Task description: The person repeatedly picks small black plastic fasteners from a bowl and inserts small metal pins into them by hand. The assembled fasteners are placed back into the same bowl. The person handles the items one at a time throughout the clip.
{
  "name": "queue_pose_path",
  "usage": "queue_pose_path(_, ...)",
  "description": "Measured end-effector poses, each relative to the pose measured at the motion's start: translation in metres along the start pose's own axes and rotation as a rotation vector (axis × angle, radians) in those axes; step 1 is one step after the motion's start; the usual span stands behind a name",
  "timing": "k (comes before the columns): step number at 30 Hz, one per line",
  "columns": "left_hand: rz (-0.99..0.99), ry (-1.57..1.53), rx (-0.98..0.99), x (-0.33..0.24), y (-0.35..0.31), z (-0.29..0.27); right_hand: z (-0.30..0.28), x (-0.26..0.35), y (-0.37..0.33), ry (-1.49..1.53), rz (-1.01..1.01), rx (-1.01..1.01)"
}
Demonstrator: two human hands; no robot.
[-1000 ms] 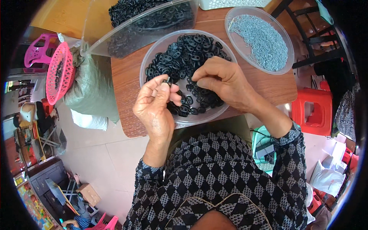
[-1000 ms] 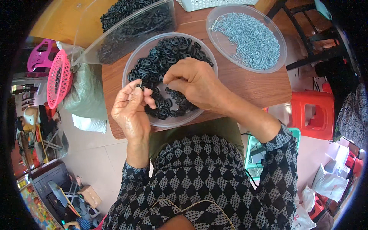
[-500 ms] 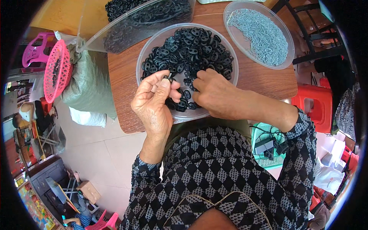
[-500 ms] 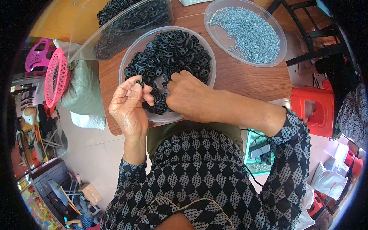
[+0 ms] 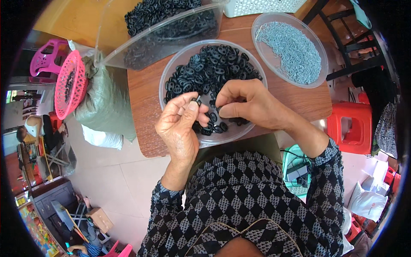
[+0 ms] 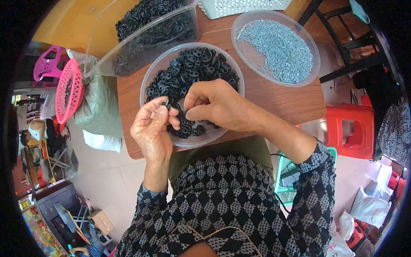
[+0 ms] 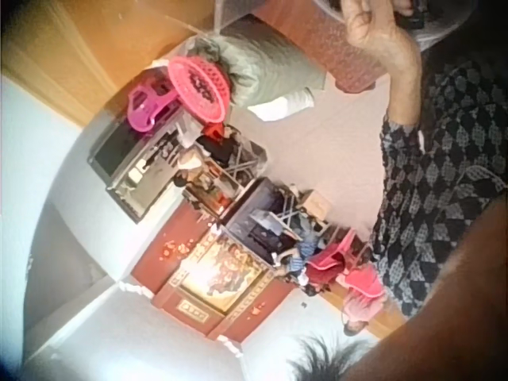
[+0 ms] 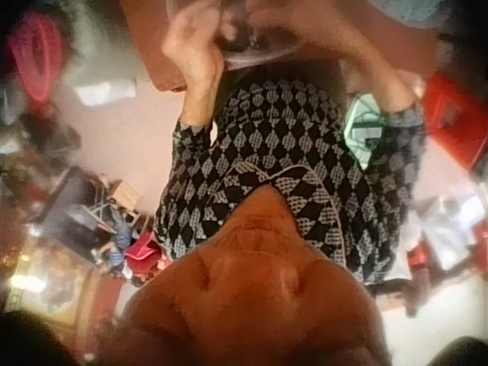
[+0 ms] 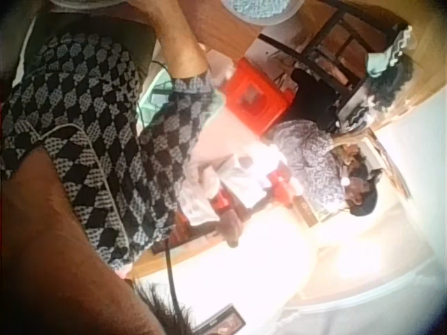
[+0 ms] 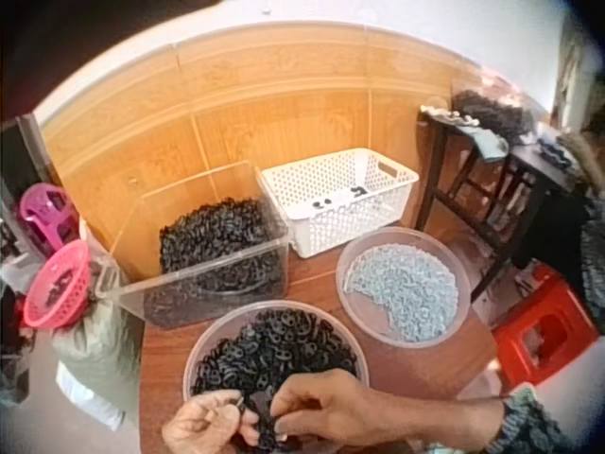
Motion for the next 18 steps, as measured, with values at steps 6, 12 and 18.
queue_pose_path(6,0.018,0.034,0.026,-0.002,0.000,0.004,-0.002,-0.012,0.011,0.287,-0.066,0.018)
queue_pose_path(12,0.035,0.033,0.041,0.000,-0.003,0.004,-0.002,-0.008,0.013,0.286,-0.045,-0.029)
queue_pose_path(18,0.030,0.027,0.036,-0.001,-0.004,0.004,0.002,-0.012,0.017,0.270,-0.142,-0.105)
Point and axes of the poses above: each hand's wrist, its own y-axis towards the middle knuckle, its own z-axis out of the palm, x = y × z, the point moved 5 cm from there along y, towards the middle knuckle, and after that the axes turned 13 degrees about z, right-handed, at the moved point
